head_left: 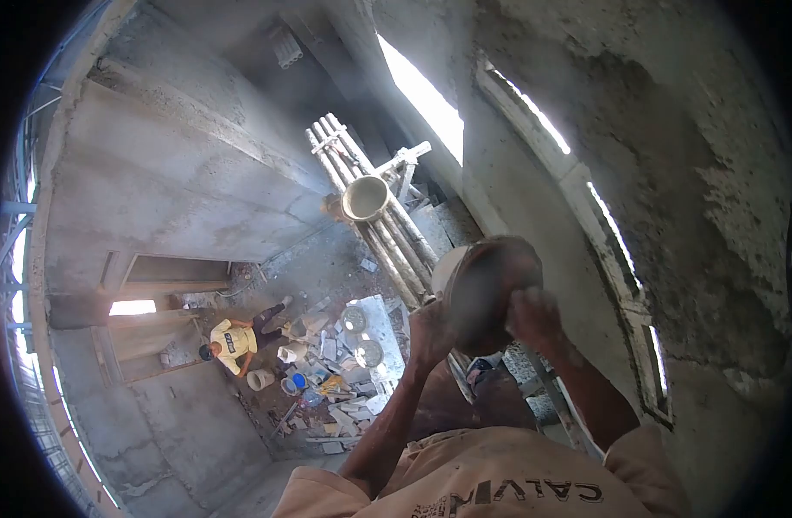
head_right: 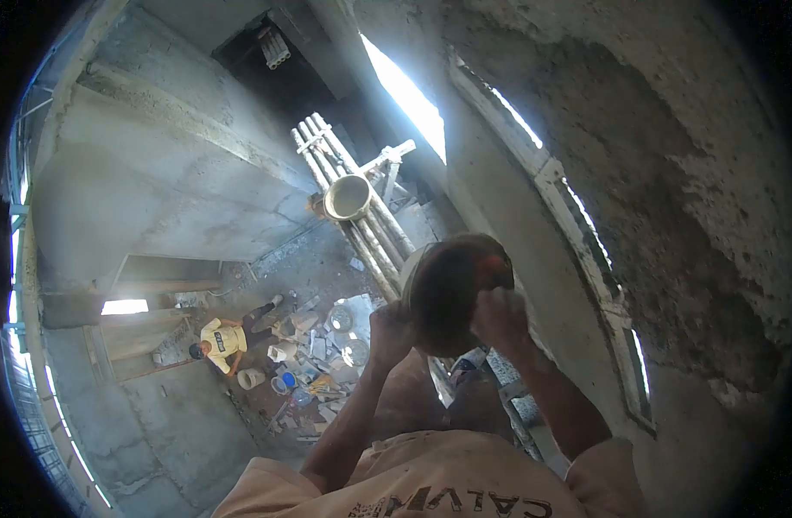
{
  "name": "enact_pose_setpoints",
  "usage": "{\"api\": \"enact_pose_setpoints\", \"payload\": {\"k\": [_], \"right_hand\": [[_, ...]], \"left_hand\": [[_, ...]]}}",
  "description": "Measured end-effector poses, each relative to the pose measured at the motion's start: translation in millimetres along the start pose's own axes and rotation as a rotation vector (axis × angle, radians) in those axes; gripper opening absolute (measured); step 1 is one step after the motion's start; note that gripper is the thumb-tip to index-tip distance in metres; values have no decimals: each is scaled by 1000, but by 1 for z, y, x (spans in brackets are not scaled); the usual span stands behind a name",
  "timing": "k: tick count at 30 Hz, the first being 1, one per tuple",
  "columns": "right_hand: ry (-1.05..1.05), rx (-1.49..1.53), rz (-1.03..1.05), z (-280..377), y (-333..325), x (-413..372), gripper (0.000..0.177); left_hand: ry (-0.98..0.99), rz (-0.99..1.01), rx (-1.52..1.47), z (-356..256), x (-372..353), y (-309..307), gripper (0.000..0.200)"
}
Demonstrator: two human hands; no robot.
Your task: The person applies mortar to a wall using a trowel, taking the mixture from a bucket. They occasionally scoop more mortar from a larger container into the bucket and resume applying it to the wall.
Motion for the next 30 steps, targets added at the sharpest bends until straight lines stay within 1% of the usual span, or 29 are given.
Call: {"api": "enact_pose_setpoints", "payload": {"k": [1, 2, 3, 5, 6, 7, 8, 9, 11, 12, 15, 16, 19, 21, 22, 24, 25, 27, 28, 30], "right_hand": [[-74, -65, -22, 3, 6, -15, 20], [-74, 92, 150, 4, -6, -24, 19], [-74, 52, 104, 2, -13, -33, 19], [-62, -22, 25, -13, -25, -34, 19], [5, -39, 7, -19, -32, -29, 19], [-20, -42, -7, -23, -33, -36, 20], [-45, -46, -22, -26, -35, -43, 21], [-157, -36, -61, -24, -35, -55, 23], [-70, -16, 176, -8, -64, -55, 19], [-33, -4, 283, -6, -72, -53, 18], [332, 160, 422, -41, -68, -53, 30], [454, 213, 458, -49, -69, -55, 35], [180, 238, 355, -48, -50, -71, 34], [266, 211, 216, -50, -72, -58, 33], [309, 204, 151, -47, -79, -56, 32], [234, 41, 124, -42, -54, -66, 30], [190, -41, 99, -41, -43, -70, 28], [100, 85, 99, -40, -48, -62, 22], [107, 119, 54, -38, -56, -62, 22], [130, 101, 48, -29, -59, -57, 22]], "left_hand": [[14, -20, 2, 3, -5, 7, 25], [28, -36, 0, 3, -9, 16, 25], [-36, -16, -17, 0, -16, 18, 28], [18, 1, 40, -14, -26, 24, 27], [93, -22, 134, -15, -27, 28, 25], [163, -38, 222, -12, -30, 37, 24], [122, -21, 189, -17, -37, 41, 21], [97, -5, 159, -28, -39, 43, 19], [31, -25, -77, -37, -46, 56, 15], [71, 13, -140, -25, -47, 62, 17], [90, -78, 28, -43, -59, 60, 20], [93, -58, 12, -50, -63, 61, 21], [89, -42, -55, -61, -64, 68, 23], [29, -69, -85, -45, -63, 65, 24], [0, -40, -167, -37, -69, 65, 24], [-6, 3, -342, -34, -60, 72, 24], [27, -29, -243, -30, -55, 71, 23], [75, -105, -48, -22, -51, 68, 20], [39, -66, -51, -21, -51, 66, 16], [-34, 35, -57, -28, -51, 66, 15]]}}
Point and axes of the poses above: each hand's wrist, its own x-axis towards the middle knuckle, its own y-axis out of the palm, z = x × y, the point moved 3 cm from there along x, towards the middle knuckle, and after that the axes turned 5 degrees about -y, right-handed, at the moved point
